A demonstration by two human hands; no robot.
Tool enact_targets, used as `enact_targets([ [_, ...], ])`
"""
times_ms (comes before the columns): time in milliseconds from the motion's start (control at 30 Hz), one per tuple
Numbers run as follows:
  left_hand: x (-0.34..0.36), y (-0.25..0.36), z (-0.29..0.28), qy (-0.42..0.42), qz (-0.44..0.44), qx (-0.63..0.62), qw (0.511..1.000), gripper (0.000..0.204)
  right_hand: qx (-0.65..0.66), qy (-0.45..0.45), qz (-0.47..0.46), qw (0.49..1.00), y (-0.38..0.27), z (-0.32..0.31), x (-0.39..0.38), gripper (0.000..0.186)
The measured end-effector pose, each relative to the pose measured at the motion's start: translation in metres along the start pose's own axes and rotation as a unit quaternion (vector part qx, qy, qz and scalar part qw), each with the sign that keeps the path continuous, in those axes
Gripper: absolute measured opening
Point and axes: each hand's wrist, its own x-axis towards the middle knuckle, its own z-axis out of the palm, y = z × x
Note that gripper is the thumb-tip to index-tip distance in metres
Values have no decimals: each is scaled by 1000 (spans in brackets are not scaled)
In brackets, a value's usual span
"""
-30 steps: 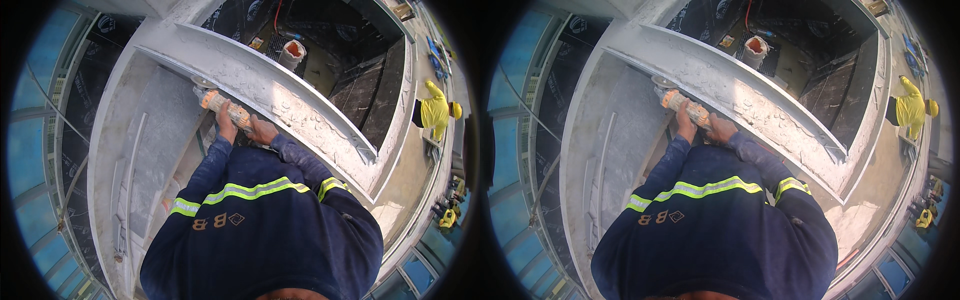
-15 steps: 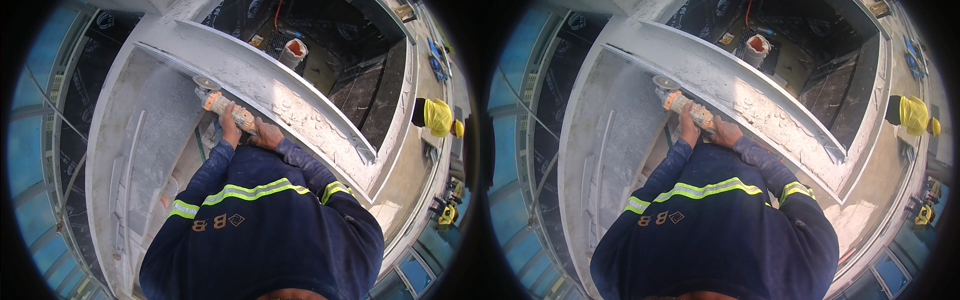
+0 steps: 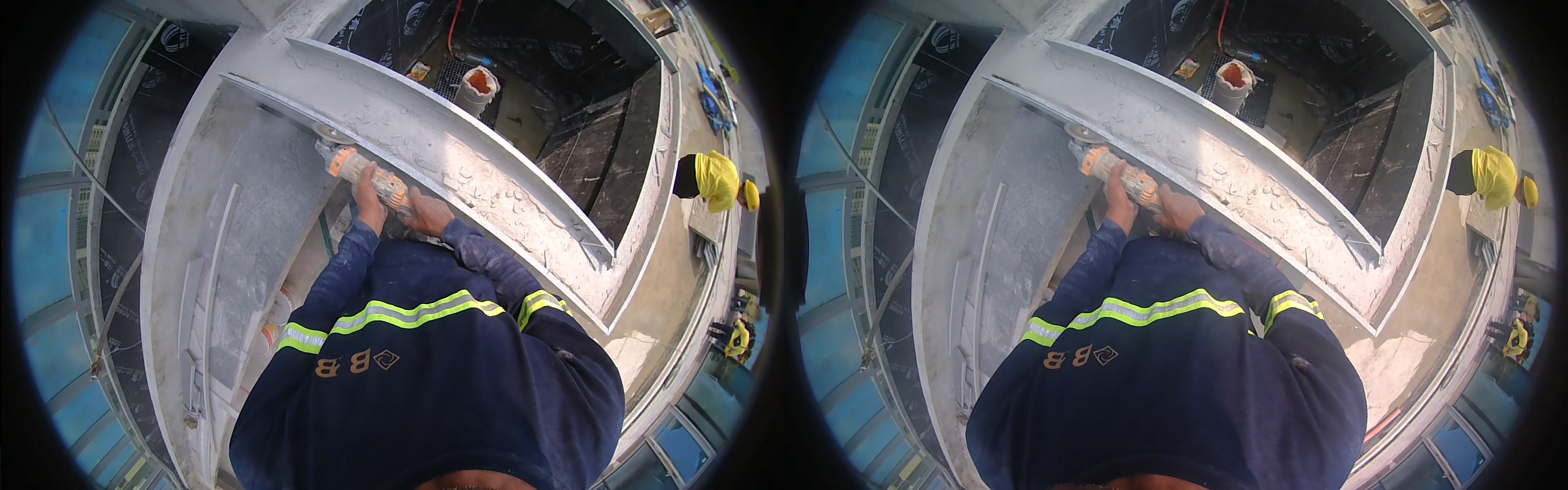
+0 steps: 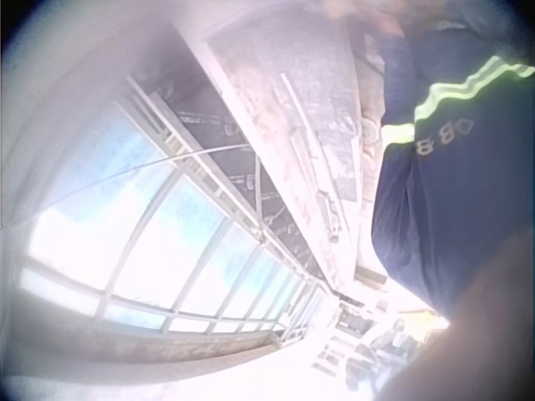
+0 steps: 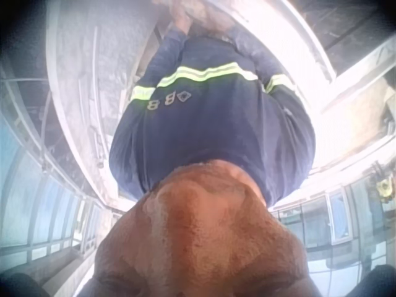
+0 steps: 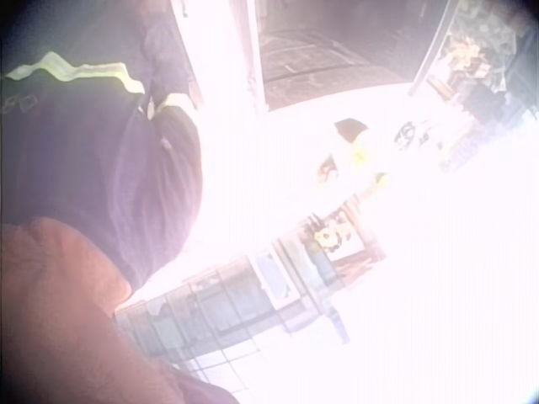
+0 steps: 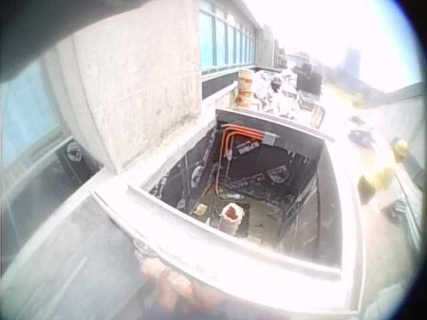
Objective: The person uses an angle grinder to grind a concrete ledge on a building exterior. The operator holds the tool with both hands and moves it along the surface, generating dust. The person briefly pauses to brush away debris before resuming the grinding.
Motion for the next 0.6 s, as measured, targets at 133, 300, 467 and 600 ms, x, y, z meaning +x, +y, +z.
enact_targets([
  [133, -13, -8, -6, -11, 19, 26, 999, 26, -4, -15, 25, 1000, -3, -4, -18, 51],
  [300, -23, -11, -7, -6, -3, 31, 999, 25, -5, -6, 25, 1000, -3, -5, -30, 51],
  [467, -27, -12, -3, 6, 8, 1, 1000, 21, 3, -19, 29, 999, -2, -6, -29, 51],
  [600, -22, -9, 0, 9, 17, 8, 1000, 22, 2, -4, 10, 1000, 3, -1, -22, 50],
])
